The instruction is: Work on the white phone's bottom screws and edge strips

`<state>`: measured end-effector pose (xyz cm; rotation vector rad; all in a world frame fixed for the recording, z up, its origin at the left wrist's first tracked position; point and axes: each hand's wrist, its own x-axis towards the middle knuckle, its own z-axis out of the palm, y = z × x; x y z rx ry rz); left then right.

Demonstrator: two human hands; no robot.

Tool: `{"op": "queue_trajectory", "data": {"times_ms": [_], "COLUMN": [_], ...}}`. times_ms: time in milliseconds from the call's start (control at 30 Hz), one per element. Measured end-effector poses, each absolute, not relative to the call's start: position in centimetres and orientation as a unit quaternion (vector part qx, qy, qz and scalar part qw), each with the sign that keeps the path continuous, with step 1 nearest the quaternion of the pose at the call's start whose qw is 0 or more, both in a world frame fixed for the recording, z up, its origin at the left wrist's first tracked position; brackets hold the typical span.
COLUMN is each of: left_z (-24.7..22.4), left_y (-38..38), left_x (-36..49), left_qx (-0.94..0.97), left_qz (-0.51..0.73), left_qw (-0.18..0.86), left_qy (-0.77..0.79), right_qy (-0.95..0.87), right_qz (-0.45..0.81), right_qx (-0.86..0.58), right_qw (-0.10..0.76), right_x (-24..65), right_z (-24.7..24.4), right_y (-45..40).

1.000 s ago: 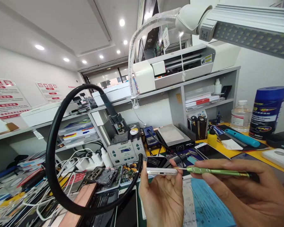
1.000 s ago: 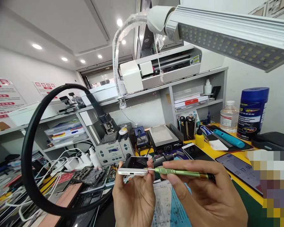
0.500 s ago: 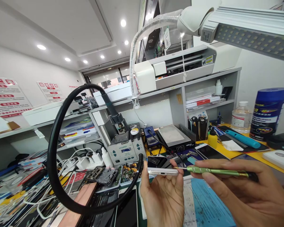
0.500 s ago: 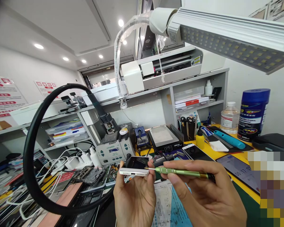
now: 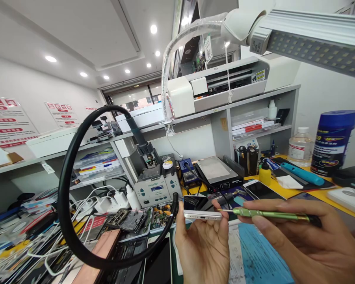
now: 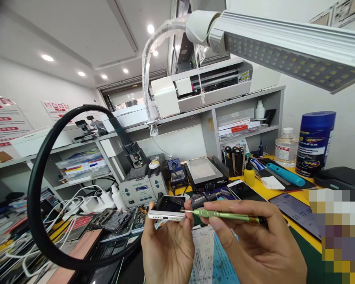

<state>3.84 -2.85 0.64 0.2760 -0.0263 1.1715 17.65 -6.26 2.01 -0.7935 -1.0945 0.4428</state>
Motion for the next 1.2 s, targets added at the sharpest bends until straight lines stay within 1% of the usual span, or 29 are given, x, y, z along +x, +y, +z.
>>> {"op": "queue_trajectory", "data": {"times_ms": [233, 467, 567, 633, 733, 800, 933, 1033, 1100, 1200], "left_z": [0.7, 0.0, -0.6, -1.0, -1.0, -0.6, 0.3, 0.8, 1.0, 1.2], "left_y": [-2.9, -2.6, -2.3, -2.1, -1.9, -1.9, -2.3, -2.5, -2.6, -2.6], "left_x": [3.9, 3.5, 3.2, 3.0, 3.0, 3.0, 3.2, 3.5, 3.6, 3.7], "left_qx": [0.119, 0.154, 0.158, 0.148, 0.121, 0.093, 0.036, 0.019, 0.018, 0.026], "left_qz": [0.556, 0.555, 0.576, 0.593, 0.586, 0.580, 0.590, 0.600, 0.598, 0.589], "left_qw": [0.822, 0.817, 0.802, 0.791, 0.798, 0.804, 0.797, 0.789, 0.789, 0.795], "left_qy": [0.011, -0.003, 0.014, 0.033, 0.067, 0.087, 0.122, 0.134, 0.138, 0.144], "right_qy": [-0.502, -0.526, -0.536, -0.531, -0.520, -0.510, -0.490, -0.472, -0.475, -0.509], "right_qz": [0.205, 0.204, 0.227, 0.264, 0.315, 0.316, 0.269, 0.216, 0.192, 0.168], "right_qx": [-0.362, -0.338, -0.320, -0.316, -0.346, -0.376, -0.441, -0.494, -0.532, -0.583], "right_qw": [0.758, 0.754, 0.748, 0.741, 0.714, 0.706, 0.702, 0.698, 0.674, 0.610], "right_x": [17.5, 18.0, 18.3, 18.6, 20.1, 22.0, 27.6, 31.8, 33.7, 35.1], "right_z": [2.2, 1.8, 1.9, 2.1, 2.3, 2.5, 3.6, 5.2, 6.7, 8.8], "right_y": [-6.4, -5.8, -5.1, -4.5, -3.5, -2.6, 0.7, 4.3, 6.9, 10.4]}}
